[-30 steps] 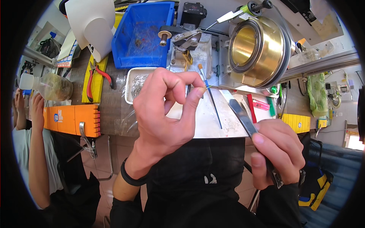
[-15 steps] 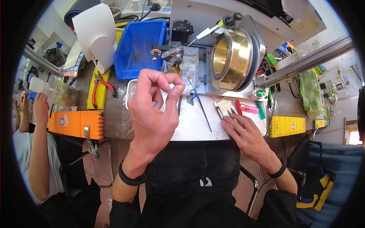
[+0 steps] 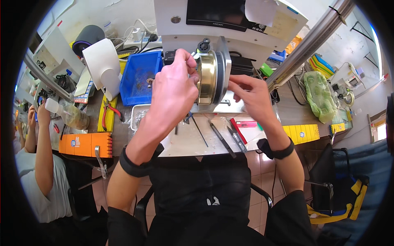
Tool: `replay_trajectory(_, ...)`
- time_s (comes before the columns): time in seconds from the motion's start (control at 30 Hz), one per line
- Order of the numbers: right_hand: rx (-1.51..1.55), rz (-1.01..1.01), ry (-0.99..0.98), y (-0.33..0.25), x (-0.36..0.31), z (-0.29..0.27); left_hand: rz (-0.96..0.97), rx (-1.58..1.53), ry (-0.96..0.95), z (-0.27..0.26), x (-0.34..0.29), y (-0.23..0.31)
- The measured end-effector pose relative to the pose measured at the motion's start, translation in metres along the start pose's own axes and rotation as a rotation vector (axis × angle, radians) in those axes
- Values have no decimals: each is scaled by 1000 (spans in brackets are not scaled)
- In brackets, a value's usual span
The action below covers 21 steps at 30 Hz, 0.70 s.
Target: Applying glue and precision assembling small metal and plastic components using various hand tools at a fabrication workbench.
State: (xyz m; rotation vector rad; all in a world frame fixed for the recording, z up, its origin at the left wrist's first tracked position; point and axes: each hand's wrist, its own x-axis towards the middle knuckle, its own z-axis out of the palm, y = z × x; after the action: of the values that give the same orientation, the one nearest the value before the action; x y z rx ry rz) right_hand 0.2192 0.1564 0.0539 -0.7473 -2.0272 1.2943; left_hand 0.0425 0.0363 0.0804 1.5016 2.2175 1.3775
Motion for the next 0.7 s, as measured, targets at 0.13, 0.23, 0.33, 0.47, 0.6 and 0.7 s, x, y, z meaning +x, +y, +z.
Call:
replay_trajectory(0.13, -45, -67, -69, 11, 10, 3, 47, 59, -54, 8, 7, 5)
replay_trajectory(0.23, -225, -138, -72, 2, 15, 2, 86, 60, -62, 9, 8, -3)
replay_trajectory(0.33, -248, -138, -98, -2, 16, 4, 87, 32, -79, 8, 8, -4)
replay_trajectory(0.47, -327, -143, -128, -5, 18, 4, 32, -32, -119, 8, 9, -3)
replay_trajectory(0.6, -306, -180, -162, -2, 20, 5, 78, -16, -98, 7, 8, -3)
replay_trajectory(0.7, -291, -176, -155, -5, 20, 9, 76, 22, -65, -1, 4, 1)
